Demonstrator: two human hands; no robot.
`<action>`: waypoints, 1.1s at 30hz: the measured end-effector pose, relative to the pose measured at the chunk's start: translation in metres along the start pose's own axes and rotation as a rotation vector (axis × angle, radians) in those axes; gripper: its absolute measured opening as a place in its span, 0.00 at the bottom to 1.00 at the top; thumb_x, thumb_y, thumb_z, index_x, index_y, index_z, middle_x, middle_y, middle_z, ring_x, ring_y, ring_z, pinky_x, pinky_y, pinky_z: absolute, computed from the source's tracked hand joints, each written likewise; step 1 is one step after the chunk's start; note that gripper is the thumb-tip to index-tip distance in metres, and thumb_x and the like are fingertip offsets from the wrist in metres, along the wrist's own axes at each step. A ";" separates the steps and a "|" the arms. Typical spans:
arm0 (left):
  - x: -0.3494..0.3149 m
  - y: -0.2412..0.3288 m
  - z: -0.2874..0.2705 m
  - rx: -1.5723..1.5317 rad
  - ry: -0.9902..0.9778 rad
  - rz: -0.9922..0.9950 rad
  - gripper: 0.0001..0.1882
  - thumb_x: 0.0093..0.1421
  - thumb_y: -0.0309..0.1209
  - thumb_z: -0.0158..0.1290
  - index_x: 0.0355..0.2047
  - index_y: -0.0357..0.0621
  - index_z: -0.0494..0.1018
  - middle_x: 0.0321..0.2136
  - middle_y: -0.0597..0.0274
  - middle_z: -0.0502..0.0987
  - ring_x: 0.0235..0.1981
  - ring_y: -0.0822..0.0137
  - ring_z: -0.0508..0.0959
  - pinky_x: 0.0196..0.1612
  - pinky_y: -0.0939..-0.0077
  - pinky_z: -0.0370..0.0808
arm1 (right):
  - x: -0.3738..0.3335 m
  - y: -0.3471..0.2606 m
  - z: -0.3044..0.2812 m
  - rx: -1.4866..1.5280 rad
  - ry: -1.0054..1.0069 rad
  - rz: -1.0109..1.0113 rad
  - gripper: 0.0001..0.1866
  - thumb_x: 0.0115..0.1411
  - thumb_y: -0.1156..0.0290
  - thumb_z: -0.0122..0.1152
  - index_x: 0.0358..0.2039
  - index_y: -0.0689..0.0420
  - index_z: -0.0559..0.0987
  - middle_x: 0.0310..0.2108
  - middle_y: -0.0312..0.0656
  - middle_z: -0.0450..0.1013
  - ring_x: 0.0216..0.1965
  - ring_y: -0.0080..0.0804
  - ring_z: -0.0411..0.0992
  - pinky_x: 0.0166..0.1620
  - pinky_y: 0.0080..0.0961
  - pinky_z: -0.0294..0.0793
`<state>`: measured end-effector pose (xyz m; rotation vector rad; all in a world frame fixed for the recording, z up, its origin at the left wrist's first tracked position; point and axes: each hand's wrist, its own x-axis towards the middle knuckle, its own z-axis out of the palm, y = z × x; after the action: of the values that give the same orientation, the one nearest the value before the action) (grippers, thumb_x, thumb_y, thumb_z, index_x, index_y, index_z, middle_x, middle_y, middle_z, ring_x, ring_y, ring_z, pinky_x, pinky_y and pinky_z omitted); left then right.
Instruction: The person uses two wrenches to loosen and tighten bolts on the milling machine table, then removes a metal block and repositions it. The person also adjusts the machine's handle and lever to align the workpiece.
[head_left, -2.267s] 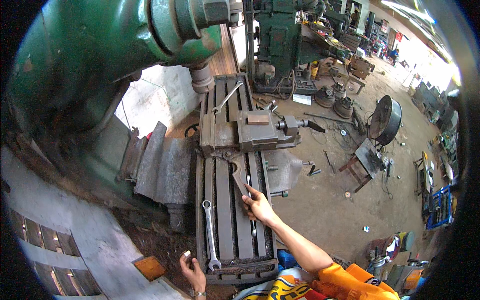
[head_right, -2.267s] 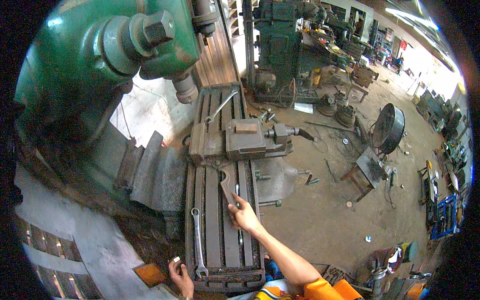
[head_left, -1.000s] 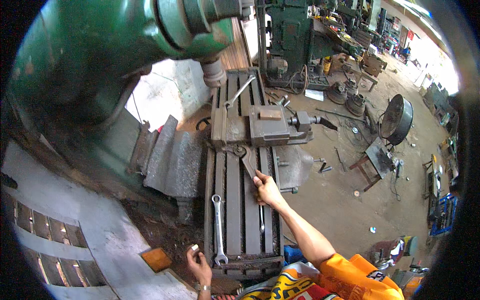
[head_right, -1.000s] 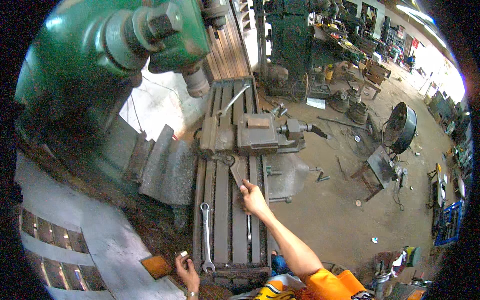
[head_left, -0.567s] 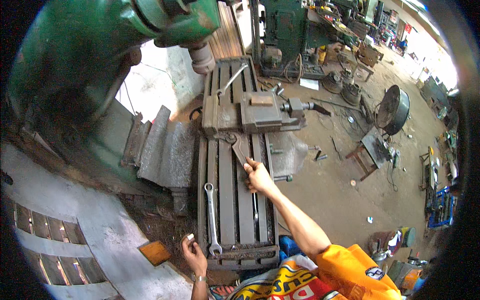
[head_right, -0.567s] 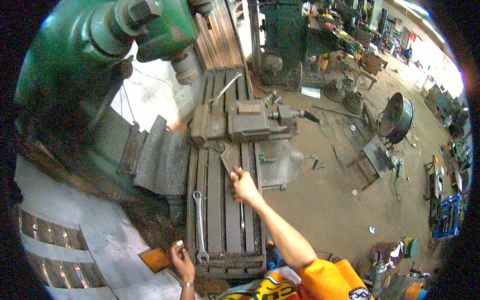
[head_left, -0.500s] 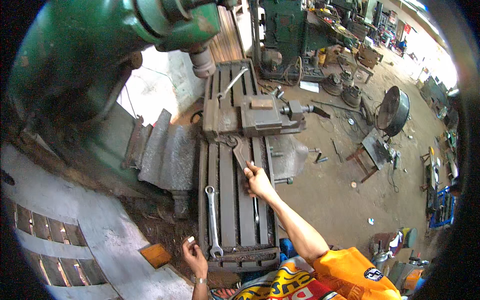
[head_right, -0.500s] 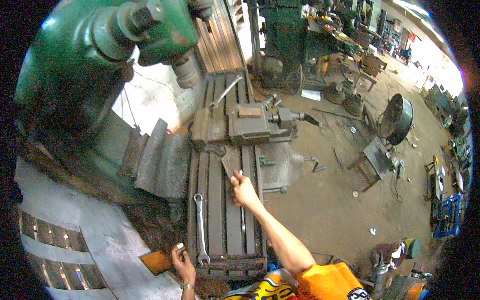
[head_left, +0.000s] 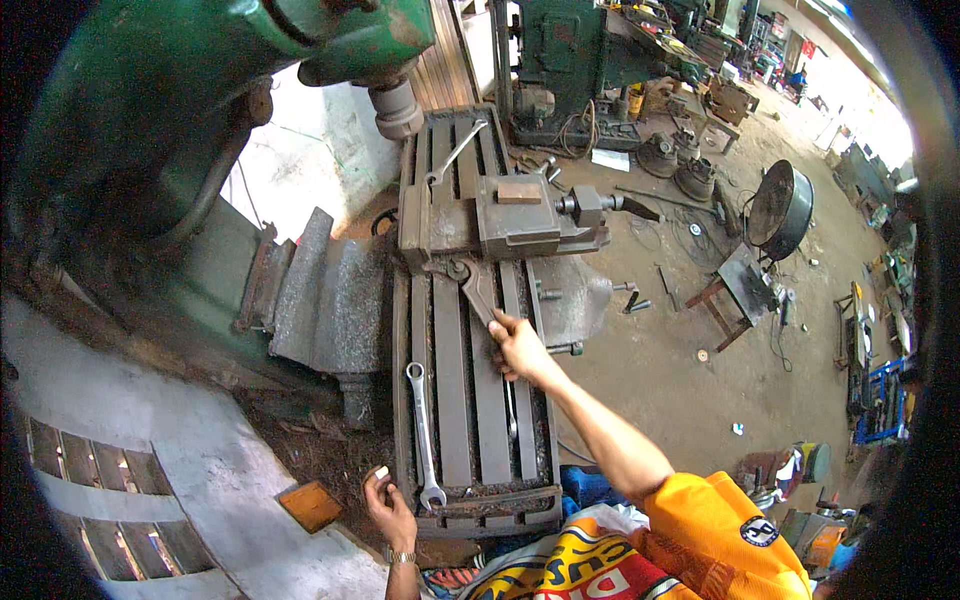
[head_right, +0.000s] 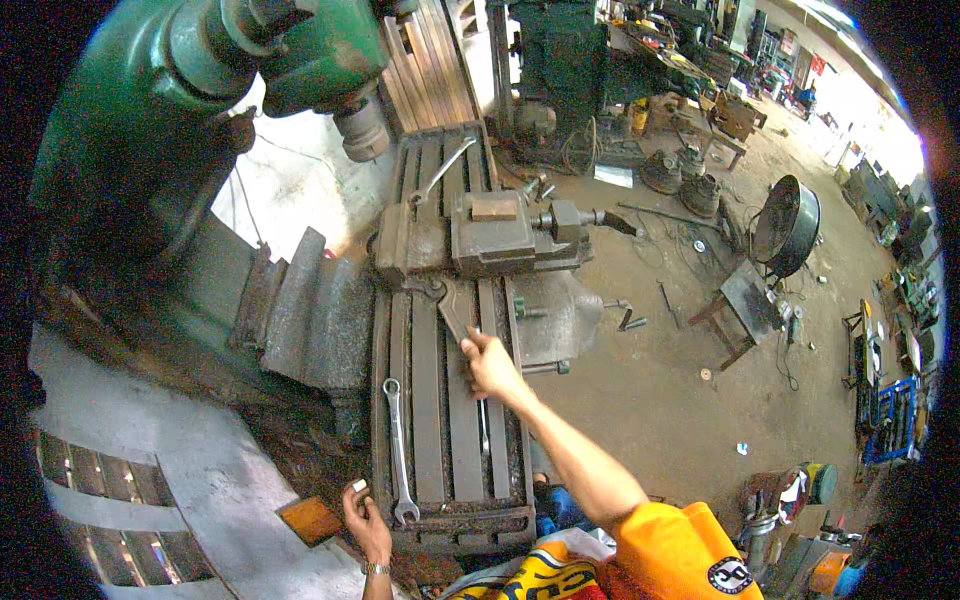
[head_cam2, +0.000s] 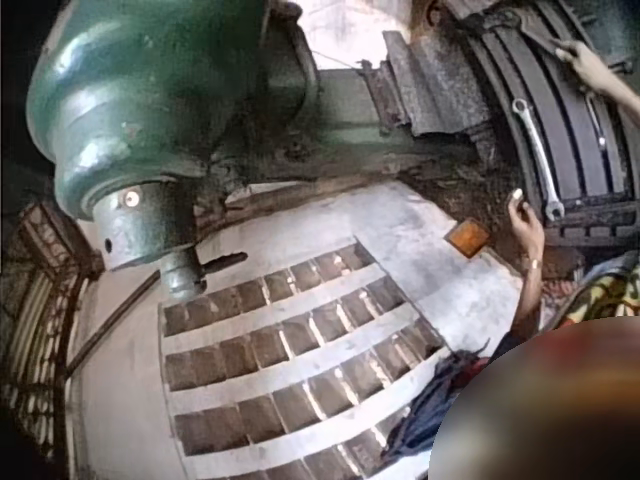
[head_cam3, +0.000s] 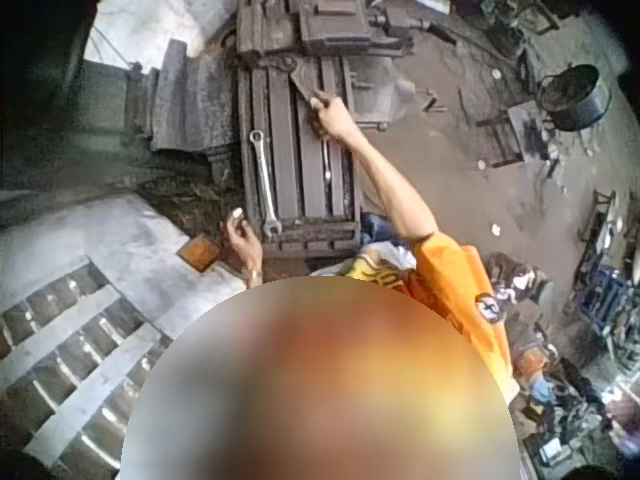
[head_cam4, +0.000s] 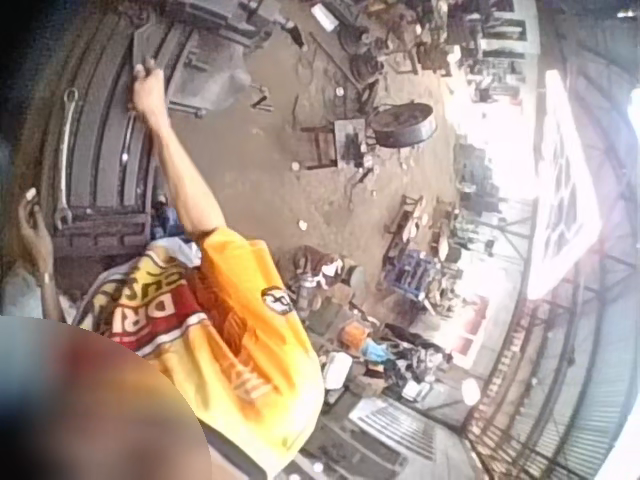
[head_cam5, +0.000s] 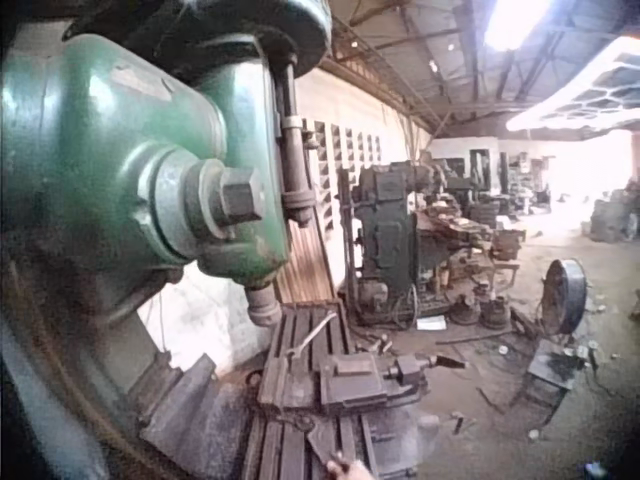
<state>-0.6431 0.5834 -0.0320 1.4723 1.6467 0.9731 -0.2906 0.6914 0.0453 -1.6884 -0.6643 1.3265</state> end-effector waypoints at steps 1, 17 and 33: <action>0.001 0.001 0.001 -0.032 0.003 0.009 0.17 0.62 0.20 0.46 0.52 0.35 0.66 0.48 0.53 0.71 0.48 0.59 0.73 0.53 0.65 0.69 | -0.001 0.003 0.000 0.068 -0.046 0.029 0.28 0.70 0.60 0.47 0.67 0.56 0.59 0.14 0.32 0.61 0.12 0.23 0.61 0.14 0.25 0.65; 0.000 0.000 0.000 -0.045 0.022 -0.017 0.18 0.61 0.21 0.46 0.52 0.33 0.66 0.45 0.49 0.73 0.48 0.57 0.74 0.54 0.64 0.68 | 0.005 0.012 0.024 0.272 0.018 0.066 0.29 0.70 0.61 0.47 0.67 0.56 0.56 0.16 0.34 0.60 0.12 0.22 0.57 0.13 0.25 0.58; 0.000 0.001 -0.001 -0.041 0.013 -0.046 0.17 0.63 0.23 0.46 0.53 0.33 0.65 0.47 0.52 0.73 0.49 0.59 0.74 0.56 0.65 0.67 | 0.000 0.005 0.023 0.100 0.057 -0.021 0.27 0.70 0.59 0.47 0.63 0.60 0.63 0.14 0.35 0.63 0.11 0.24 0.62 0.14 0.27 0.67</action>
<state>-0.6431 0.5832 -0.0309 1.3976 1.6534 0.9875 -0.3133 0.6965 0.0396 -1.6282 -0.5718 1.2708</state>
